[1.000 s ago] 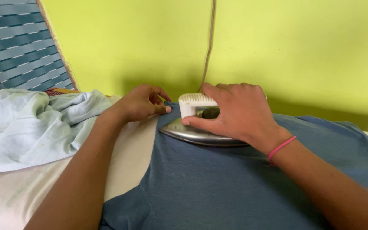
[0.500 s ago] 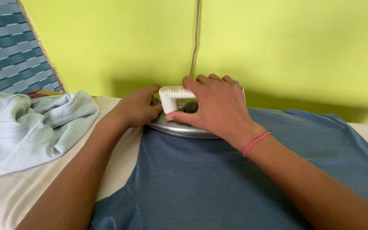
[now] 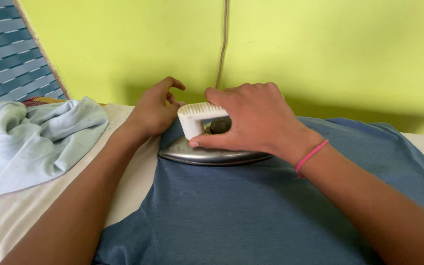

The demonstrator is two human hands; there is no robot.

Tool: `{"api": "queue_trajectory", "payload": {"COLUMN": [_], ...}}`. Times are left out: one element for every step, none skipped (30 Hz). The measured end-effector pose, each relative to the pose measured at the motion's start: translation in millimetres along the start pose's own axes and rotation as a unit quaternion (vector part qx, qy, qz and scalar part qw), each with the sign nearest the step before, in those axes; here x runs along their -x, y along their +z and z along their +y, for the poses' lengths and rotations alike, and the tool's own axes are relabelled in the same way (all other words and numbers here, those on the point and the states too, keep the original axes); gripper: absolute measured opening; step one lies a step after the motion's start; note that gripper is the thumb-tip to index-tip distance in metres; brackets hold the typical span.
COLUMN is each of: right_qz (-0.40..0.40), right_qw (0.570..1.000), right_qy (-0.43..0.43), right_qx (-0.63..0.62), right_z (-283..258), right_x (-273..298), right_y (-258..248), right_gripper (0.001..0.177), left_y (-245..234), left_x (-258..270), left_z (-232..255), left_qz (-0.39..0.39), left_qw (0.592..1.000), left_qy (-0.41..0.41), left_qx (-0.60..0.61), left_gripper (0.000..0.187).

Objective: The person irons a blue t-shirt laid flat on a bed. They use a white electric iron to smooth the fabric, moving it back and forth across the surface. The person periodically lifts and repositions the shirt to ensure even coverage and continues ironing until the garment appears smooth.

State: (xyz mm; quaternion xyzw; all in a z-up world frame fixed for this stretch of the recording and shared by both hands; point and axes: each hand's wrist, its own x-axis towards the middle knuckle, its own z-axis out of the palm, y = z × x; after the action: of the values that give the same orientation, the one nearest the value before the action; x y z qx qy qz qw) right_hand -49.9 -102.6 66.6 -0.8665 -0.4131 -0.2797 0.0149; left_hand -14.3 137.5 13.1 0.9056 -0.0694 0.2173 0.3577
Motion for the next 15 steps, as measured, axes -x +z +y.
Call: {"api": "queue_trajectory", "payload": {"right_qz": [-0.009, -0.018, -0.026, -0.008, 0.009, 0.028, 0.032, 0.037, 0.042, 0.033, 0.025, 0.016, 0.027, 0.039, 0.052], "right_qw": [1.000, 0.999, 0.998, 0.999, 0.998, 0.997, 0.998, 0.999, 0.999, 0.999, 0.999, 0.997, 0.997, 0.996, 0.995], "right_qy": [-0.013, -0.025, -0.037, -0.046, -0.056, -0.066, -0.051, -0.036, -0.022, 0.006, 0.033, 0.063, 0.062, 0.063, 0.064], "right_qx": [-0.012, -0.021, -0.031, -0.025, -0.018, -0.013, -0.010, -0.009, -0.007, 0.008, 0.024, 0.040, 0.047, 0.053, 0.060], "right_z": [1, 2, 4, 5, 5, 3, 0, -3, -6, -9, -12, -14, -16, -17, -18], "right_x": [2, 5, 7, 7, 8, 6, 5, 3, 0, -2, -6, -7, -9, -11, -12], "right_y": [-2, -5, -6, -7, -7, -5, -3, 0, 1, 3, 4, 5, 6, 6, 6], "right_gripper": [0.080, 0.080, 0.080, 0.080, 0.080, 0.080, 0.080, 0.080, 0.081, 0.081, 0.081, 0.082, 0.082, 0.081, 0.081], "left_y": [-1, -2, -3, -4, -3, -2, -1, 1, 2, 3, 4, 6, 7, 9, 9], "left_x": [1, -1, -1, -2, -2, -2, -2, -2, -2, -3, -4, -5, -5, -5, -5], "left_z": [-1, -1, -1, -2, -2, -3, -5, -7, -9, -12, -15, -17, -19, -19, -20], "left_qz": [0.013, 0.027, 0.040, 0.034, 0.027, 0.022, 0.019, 0.016, 0.014, 0.019, 0.023, 0.026, 0.037, 0.046, 0.055], "left_qw": [1.000, 0.999, 0.998, 0.999, 1.000, 1.000, 1.000, 1.000, 1.000, 1.000, 0.999, 0.999, 0.998, 0.997, 0.995], "left_qy": [0.010, 0.021, 0.033, 0.019, 0.005, -0.010, -0.006, -0.002, 0.002, 0.013, 0.025, 0.038, 0.049, 0.063, 0.077], "left_qx": [-0.007, -0.014, -0.022, -0.014, -0.007, -0.001, -0.005, -0.009, -0.013, -0.010, -0.007, -0.003, -0.011, -0.021, -0.030], "left_gripper": [0.042, 0.043, 0.045, 0.047, 0.050, 0.052, 0.052, 0.053, 0.053, 0.052, 0.051, 0.050, 0.048, 0.046, 0.043]}}
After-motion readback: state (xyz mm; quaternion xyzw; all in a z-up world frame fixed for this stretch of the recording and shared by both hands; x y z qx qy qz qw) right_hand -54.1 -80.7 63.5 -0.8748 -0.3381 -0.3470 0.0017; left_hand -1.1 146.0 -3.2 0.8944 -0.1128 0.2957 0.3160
